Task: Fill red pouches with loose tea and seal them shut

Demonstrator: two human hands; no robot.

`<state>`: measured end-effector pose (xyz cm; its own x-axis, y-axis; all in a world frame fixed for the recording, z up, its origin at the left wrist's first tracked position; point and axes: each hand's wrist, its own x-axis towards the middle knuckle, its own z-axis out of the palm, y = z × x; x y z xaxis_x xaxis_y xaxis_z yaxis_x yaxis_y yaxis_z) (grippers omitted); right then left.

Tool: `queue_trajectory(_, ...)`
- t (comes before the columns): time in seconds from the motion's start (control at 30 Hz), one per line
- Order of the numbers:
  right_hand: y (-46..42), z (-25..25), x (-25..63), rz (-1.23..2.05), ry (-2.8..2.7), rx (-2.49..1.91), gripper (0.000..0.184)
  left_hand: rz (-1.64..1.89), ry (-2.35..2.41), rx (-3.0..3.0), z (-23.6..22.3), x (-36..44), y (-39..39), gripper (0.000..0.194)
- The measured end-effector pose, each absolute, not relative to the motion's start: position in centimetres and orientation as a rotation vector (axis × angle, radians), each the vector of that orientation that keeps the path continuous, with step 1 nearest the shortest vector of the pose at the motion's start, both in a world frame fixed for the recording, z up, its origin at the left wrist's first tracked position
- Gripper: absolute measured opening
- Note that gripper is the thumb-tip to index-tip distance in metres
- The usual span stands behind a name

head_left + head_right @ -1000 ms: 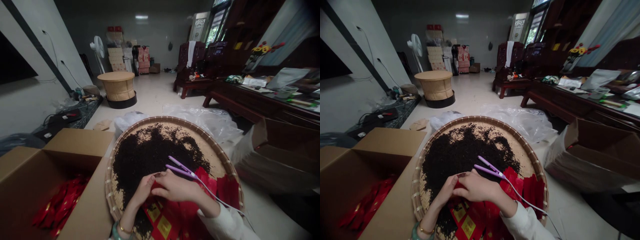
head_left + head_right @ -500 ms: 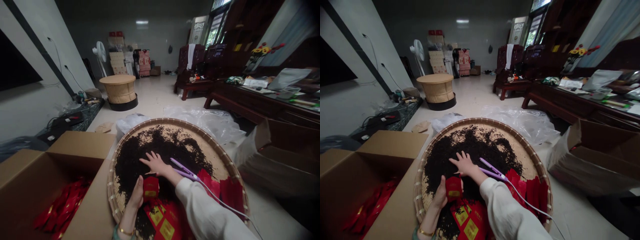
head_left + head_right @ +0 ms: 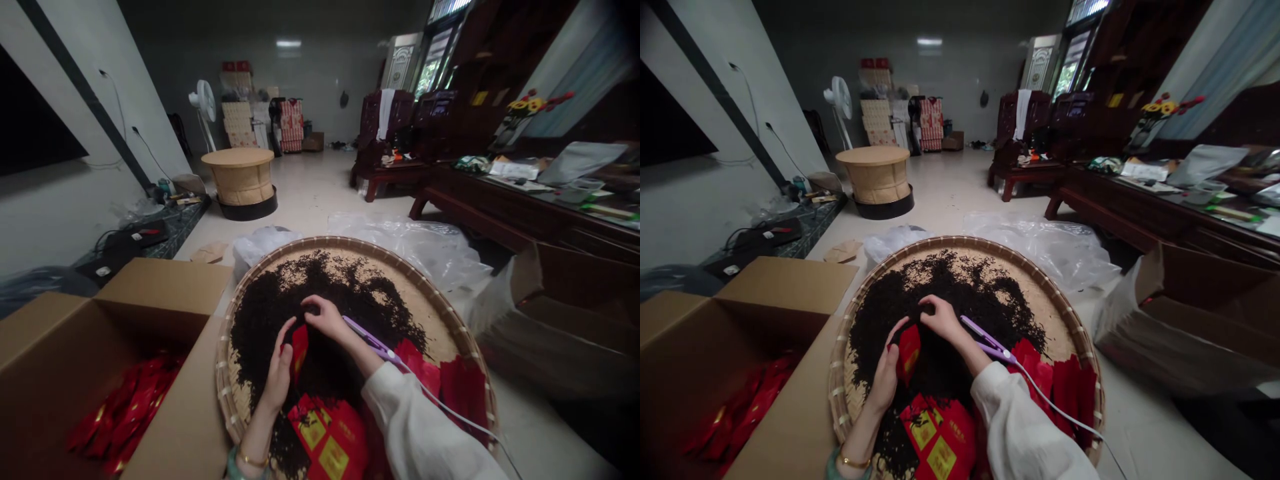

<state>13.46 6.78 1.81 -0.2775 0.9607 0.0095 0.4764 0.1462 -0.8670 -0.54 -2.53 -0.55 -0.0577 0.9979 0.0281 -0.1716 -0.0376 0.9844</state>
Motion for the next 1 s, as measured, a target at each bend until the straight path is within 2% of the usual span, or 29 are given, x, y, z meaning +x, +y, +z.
queue_trajectory(0.17, 5.8, 2.6, 15.3, 1.269, -1.561, -1.267, 0.021, 1.296, 1.322, 1.58, -0.8, -0.5, -2.7, 0.042)
queue_trajectory(0.27, 4.6, 4.2, 16.4, 1.541, -1.279, -1.114, 0.02, 1.24, 1.37, 1.889, -1.3, -0.5, -2.8, 0.03)
queue_trajectory(0.37, 3.4, 6.6, 16.8, 1.854, -0.95, -0.92, 0.022, 1.237, 1.445, 2.062, -1.4, -0.4, -2.7, 0.034)
queue_trajectory(0.47, 2.3, 8.5, 16.4, 1.921, -1.027, -0.868, 0.029, 1.221, 1.498, 2.131, -1.4, -0.2, -2.5, 0.044)
queue_trajectory(0.6, 1.1, 9.7, 15.6, 1.79, -1.37, -1.018, 0.031, 1.232, 1.508, 2.076, -1.4, 0.1, -2.2, 0.052)
queue_trajectory(0.8, 0.2, 10.7, 15.9, 1.167, -2.089, -1.246, 0.033, 1.313, 1.497, 1.9, -1.8, 0.2, -2.0, 0.053)
queue_trajectory(1.0, 0.3, 10.6, 15.5, 1.001, -2.19, -1.301, 0.032, 1.326, 1.457, 1.827, -1.6, 0.3, -2.0, 0.057)
